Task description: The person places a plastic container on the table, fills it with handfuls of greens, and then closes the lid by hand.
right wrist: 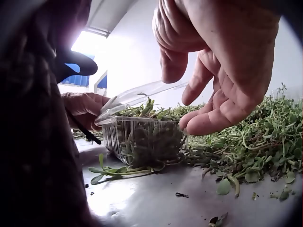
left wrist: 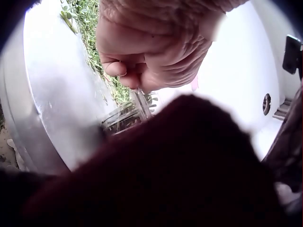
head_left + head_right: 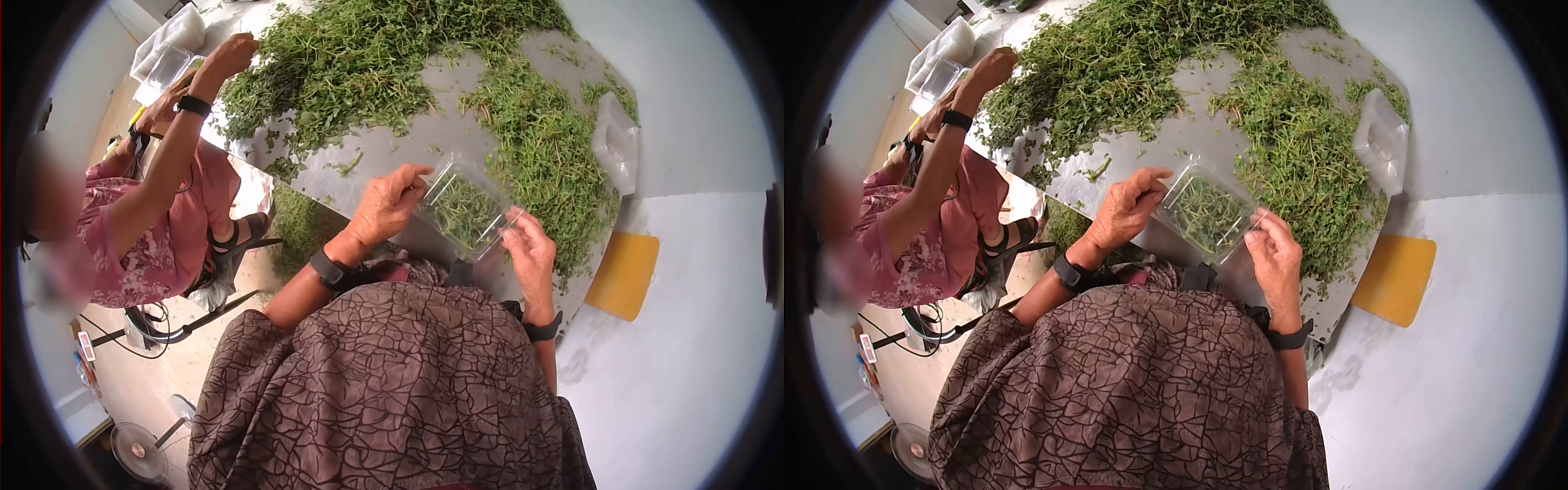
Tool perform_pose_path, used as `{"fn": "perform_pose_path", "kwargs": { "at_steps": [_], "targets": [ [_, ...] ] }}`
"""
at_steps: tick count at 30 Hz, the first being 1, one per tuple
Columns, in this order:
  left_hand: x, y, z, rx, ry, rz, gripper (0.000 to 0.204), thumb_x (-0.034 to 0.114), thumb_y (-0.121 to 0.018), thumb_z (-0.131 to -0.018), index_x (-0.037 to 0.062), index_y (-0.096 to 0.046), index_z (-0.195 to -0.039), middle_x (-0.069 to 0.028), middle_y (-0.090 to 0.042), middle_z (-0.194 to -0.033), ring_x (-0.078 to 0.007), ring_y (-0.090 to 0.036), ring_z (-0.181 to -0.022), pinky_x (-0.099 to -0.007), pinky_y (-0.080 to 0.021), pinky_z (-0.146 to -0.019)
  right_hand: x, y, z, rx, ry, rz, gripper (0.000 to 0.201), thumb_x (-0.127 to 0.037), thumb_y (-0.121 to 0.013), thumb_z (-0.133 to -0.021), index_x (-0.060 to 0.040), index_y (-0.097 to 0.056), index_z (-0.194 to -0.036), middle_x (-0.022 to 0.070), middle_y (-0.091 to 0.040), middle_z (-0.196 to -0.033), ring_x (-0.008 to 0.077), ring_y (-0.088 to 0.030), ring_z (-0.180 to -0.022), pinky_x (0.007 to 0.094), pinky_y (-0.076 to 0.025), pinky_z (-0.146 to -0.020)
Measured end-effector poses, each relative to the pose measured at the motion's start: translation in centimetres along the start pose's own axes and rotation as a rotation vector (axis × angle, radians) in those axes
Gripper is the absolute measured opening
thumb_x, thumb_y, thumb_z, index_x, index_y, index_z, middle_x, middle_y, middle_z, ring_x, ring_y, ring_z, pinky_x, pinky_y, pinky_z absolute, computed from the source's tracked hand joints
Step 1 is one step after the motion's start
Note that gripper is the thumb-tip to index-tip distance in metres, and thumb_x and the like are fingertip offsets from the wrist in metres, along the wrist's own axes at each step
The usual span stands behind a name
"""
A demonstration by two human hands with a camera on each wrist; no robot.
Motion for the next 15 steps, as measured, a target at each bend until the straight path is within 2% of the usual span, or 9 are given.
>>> {"fn": "perform_pose_path", "kwargs": {
  "at_steps": [2, 4, 5, 7, 8, 10, 11, 13, 15],
  "targets": [
    [0.4, -0.2, -0.1, -0.024, 0.034, -0.009, 0.031, -0.005, -0.056, -0.082, 0.0062, -0.055, -0.110, -0.0090, -0.064, -0.085, -0.0199, -0.061, -0.072, -0.0289, -0.048, -0.067, -0.1, 0.1, 0.0, 0.001, -0.013, 0.022, 0.031, -0.012, -0.063, -0.086, 0.0056, -0.059, -0.111, 0.0152, -0.052, -0.126, 0.0149, -0.062, -0.089, 0.0274, -0.050, -0.078],
    [0.2, -0.6, -0.2, 0.049, -0.022, -0.094, 0.037, -0.005, -0.057, -0.080, 0.0081, -0.054, -0.114, -0.0085, -0.061, -0.087, -0.0176, -0.058, -0.066, -0.0287, -0.047, -0.064, -0.2, 0.1, -0.1, -0.023, -0.011, 0.046, 0.033, -0.013, -0.060, -0.089, 0.0066, -0.057, -0.115, 0.0138, -0.050, -0.128, 0.0162, -0.064, -0.085, 0.0256, -0.052, -0.070],
    [0.1, -0.6, -0.2, 0.053, -0.024, -0.093, 0.037, -0.005, -0.057, -0.080, 0.0081, -0.054, -0.114, -0.0085, -0.061, -0.087, -0.0176, -0.058, -0.066, -0.0287, -0.047, -0.064, -0.2, 0.0, -0.3, -0.024, -0.008, 0.049, 0.033, -0.013, -0.060, -0.089, 0.0066, -0.057, -0.115, 0.0138, -0.050, -0.128, 0.0162, -0.064, -0.085, 0.0256, -0.052, -0.070],
    [-0.4, -0.7, -0.2, 0.118, -0.065, -0.112, 0.037, -0.003, -0.059, -0.079, 0.0082, -0.055, -0.114, -0.0072, -0.057, -0.089, -0.0149, -0.052, -0.060, -0.0282, -0.046, -0.061, -0.3, -0.4, -0.6, 0.065, -0.077, 0.024, 0.030, -0.010, -0.058, -0.088, 0.0070, -0.058, -0.113, 0.0127, -0.058, -0.116, 0.0145, -0.063, -0.078, 0.0247, -0.052, -0.066],
    [-0.7, -0.8, -0.2, 0.119, -0.066, -0.110, 0.037, -0.003, -0.059, -0.079, 0.0082, -0.055, -0.114, -0.0072, -0.057, -0.089, -0.0149, -0.052, -0.060, -0.0282, -0.046, -0.061, -0.4, -0.4, -0.9, 0.065, -0.076, 0.028, 0.030, -0.010, -0.058, -0.088, 0.0070, -0.058, -0.113, 0.0127, -0.058, -0.116, 0.0145, -0.063, -0.078, 0.0247, -0.052, -0.066],
    [-1.3, -0.8, -0.1, 0.069, 0.041, -0.059, 0.037, -0.001, -0.060, -0.078, 0.0083, -0.055, -0.113, -0.0058, -0.053, -0.091, -0.0126, -0.049, -0.059, -0.0270, -0.044, -0.060, -0.5, -0.5, -1.5, 0.111, -0.199, -0.001, 0.027, -0.007, -0.057, -0.088, 0.0070, -0.059, -0.111, 0.0098, -0.063, -0.100, 0.0127, -0.061, -0.073, 0.0236, -0.050, -0.062],
    [-1.3, -0.7, -0.2, 0.072, 0.042, -0.058, 0.037, -0.001, -0.060, -0.078, 0.0083, -0.055, -0.113, -0.0058, -0.053, -0.091, -0.0126, -0.049, -0.059, -0.0270, -0.044, -0.060, -0.4, -0.5, -1.6, 0.109, -0.199, 0.002, 0.027, -0.007, -0.057, -0.088, 0.0070, -0.059, -0.111, 0.0098, -0.063, -0.100, 0.0127, -0.061, -0.073, 0.0236, -0.050, -0.062],
    [-1.2, -0.5, -0.4, -0.002, 0.077, -0.068, 0.035, 0.000, -0.061, -0.078, 0.0079, -0.057, -0.111, -0.0053, -0.053, -0.092, -0.0123, -0.050, -0.063, -0.0267, -0.044, -0.062, 0.1, -0.6, -1.8, 0.134, -0.196, -0.041, 0.024, -0.006, -0.058, -0.087, 0.0061, -0.060, -0.108, 0.0069, -0.064, -0.089, 0.0116, -0.060, -0.071, 0.0227, -0.049, -0.060],
    [-1.7, -0.6, -0.6, -0.005, 0.070, -0.067, 0.033, 0.001, -0.060, -0.078, 0.0079, -0.057, -0.111, -0.0052, -0.053, -0.092, -0.0124, -0.050, -0.063, -0.0269, -0.044, -0.062, 0.6, -0.4, -2.0, 0.134, -0.209, -0.049, 0.024, -0.005, -0.058, -0.087, 0.0059, -0.060, -0.108, 0.0067, -0.064, -0.090, 0.0115, -0.060, -0.071, 0.0223, -0.049, -0.060]
  ]
}}
Point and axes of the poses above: each hand's wrist, its own z-axis away from the middle knuckle, its own y-axis out of the back of the hand, x = y × z, the point moved 1 cm from there along -z, towards the middle knuckle
